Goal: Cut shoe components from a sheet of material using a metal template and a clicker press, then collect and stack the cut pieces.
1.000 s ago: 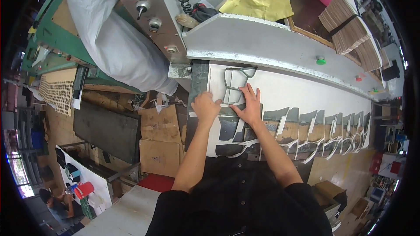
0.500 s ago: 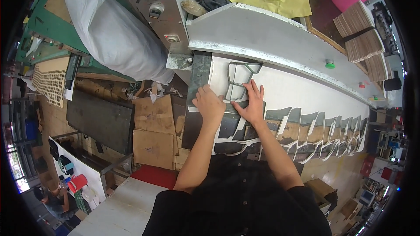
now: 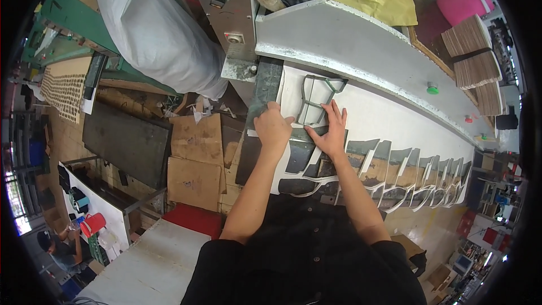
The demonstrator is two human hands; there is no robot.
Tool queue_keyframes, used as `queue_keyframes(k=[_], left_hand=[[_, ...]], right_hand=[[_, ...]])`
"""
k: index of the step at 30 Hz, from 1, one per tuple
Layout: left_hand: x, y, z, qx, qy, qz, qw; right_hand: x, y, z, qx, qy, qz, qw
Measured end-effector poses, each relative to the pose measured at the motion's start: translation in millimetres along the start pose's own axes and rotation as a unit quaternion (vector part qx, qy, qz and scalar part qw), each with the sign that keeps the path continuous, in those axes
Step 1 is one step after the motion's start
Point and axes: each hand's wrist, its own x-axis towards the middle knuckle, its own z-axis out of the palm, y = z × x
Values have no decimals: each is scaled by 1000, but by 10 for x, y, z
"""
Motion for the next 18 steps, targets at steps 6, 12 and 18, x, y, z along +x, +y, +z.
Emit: queue_keyframes(k=[6,12,18], left_hand=[[-230,-66,207,-14,240,230,943],[-101,-5,225,-86,115,76,987],[-231,171,170,-71,4,126,989]], right_hand=[[5,17,10,4,7,0,1000],[6,-4,21,-15,-3,-2,1000],[-7,19,38,-3,6,-1,1000]])
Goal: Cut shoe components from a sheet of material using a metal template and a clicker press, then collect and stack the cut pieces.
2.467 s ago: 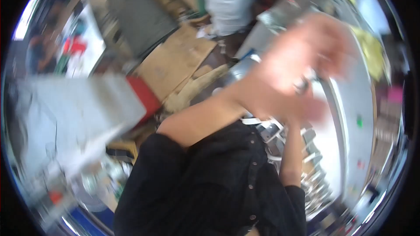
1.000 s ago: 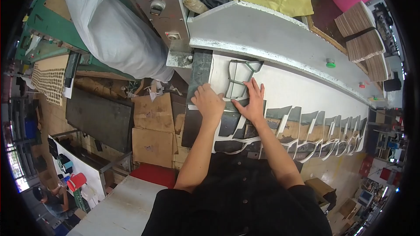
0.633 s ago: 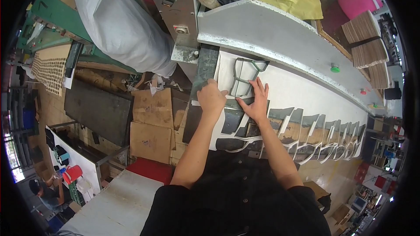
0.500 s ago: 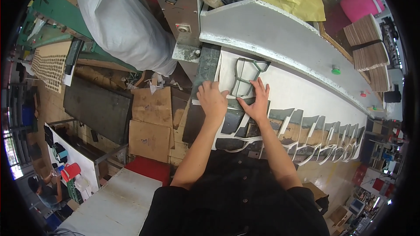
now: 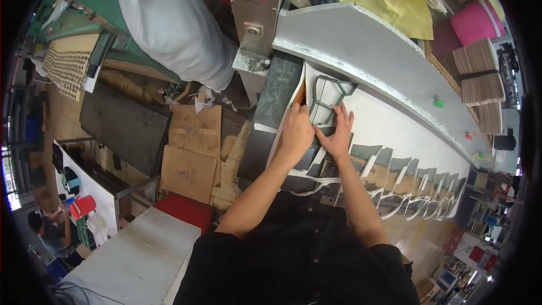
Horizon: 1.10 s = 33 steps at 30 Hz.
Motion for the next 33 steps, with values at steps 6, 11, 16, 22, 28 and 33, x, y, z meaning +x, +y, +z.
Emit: queue_keyframes(k=[6,11,16,22,28,33], left_hand=[[-230,-13,166,-20,48,49,997],[-297,-41,290,42,51,51,997],[-282,-43,249,61,52,66,995],[-212,-105,65,8,36,79,996],[-78,-320,-251,-26,16,111,993],[134,-394,-288,40,12,250,967]], right_hand=[[16,-11,6,-7,-5,-4,1000],[21,-9,23,-3,2,-9,1000],[8,-3,20,3,-1,-4,1000],[15,26,4,2,2,-10,1000],[39,-13,-7,7,-1,-18,1000],[28,22,-43,5,-2,2,1000]])
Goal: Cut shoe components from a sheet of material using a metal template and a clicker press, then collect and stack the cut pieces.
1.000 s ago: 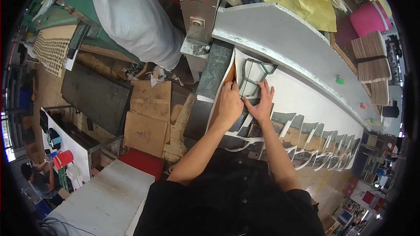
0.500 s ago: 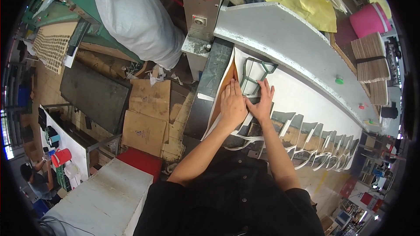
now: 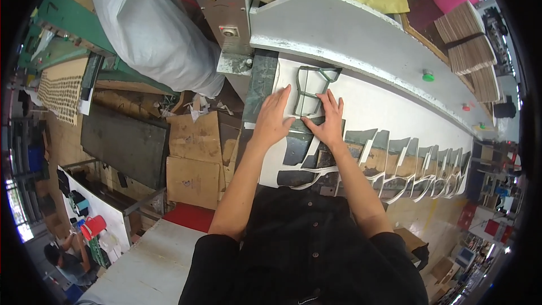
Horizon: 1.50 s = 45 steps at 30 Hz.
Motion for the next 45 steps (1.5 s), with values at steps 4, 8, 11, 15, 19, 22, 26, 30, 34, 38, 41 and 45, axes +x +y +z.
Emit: queue_keyframes(k=[4,8,11,15,19,22,26,30,34,38,41,45], left_hand=[[-14,-282,166,-121,-50,11,991],[-15,-305,277,-79,-34,47,995],[6,-291,288,-69,-37,51,996],[5,-285,285,-67,-40,63,995],[9,-287,289,-55,-35,60,996],[15,-274,287,-52,-34,56,997],[19,-251,296,-49,-28,49,997],[18,-260,293,-53,-28,49,997],[16,-258,303,-57,-22,44,997],[21,-253,293,-52,-28,39,997],[18,-240,286,-56,-27,37,997],[18,-222,278,-56,-29,37,997]], right_hand=[[11,-21,27,8,-13,-4,1000],[11,-20,-7,8,-13,1,1000],[1,8,-20,5,-15,8,1000],[-3,23,-28,12,-10,-2,1000],[-3,11,-42,15,-7,0,1000],[-5,17,-64,27,-12,-6,1000],[-8,19,-67,30,-15,-2,999],[-6,7,-70,21,-20,-6,1000],[1,8,-54,15,-28,-2,1000],[7,1,-41,9,-31,1,999],[13,3,-33,8,-31,6,999],[5,3,-26,10,-28,6,1000]])
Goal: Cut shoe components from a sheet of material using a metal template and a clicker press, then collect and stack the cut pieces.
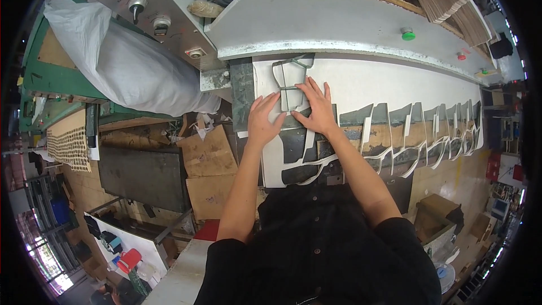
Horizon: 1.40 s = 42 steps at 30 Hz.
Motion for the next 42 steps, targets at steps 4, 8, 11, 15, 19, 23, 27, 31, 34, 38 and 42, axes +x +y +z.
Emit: queue_keyframes(k=[4,8,11,15,19,23,27,31,34,38,42], left_hand=[[-3,0,10,4,2,1,1000],[-15,-20,29,6,6,4,1000],[-9,-21,39,1,10,5,1000],[13,-39,29,12,7,-2,1000],[34,-36,34,3,3,-5,1000],[35,-45,-20,-2,-3,-9,1000],[146,117,-166,-31,0,-7,999],[60,548,-176,-37,29,-2,999],[-231,861,118,-126,-137,-15,982],[-355,1158,536,-77,-204,70,973],[-288,1214,771,2,-216,66,974]], right_hand=[[-6,-3,-4,-10,-1,-3,1000],[-11,-2,-1,-11,1,-3,1000],[12,-1,1,-12,1,-3,1000],[27,6,24,-11,-6,-2,1000],[45,37,23,-18,-13,-3,1000],[70,-15,-4,-5,-11,-8,1000],[103,46,-145,64,-3,-14,998],[172,208,-580,174,37,-16,984],[248,407,-1029,188,32,42,981],[400,642,-1623,134,83,109,982],[775,901,-2342,120,108,165,973]])
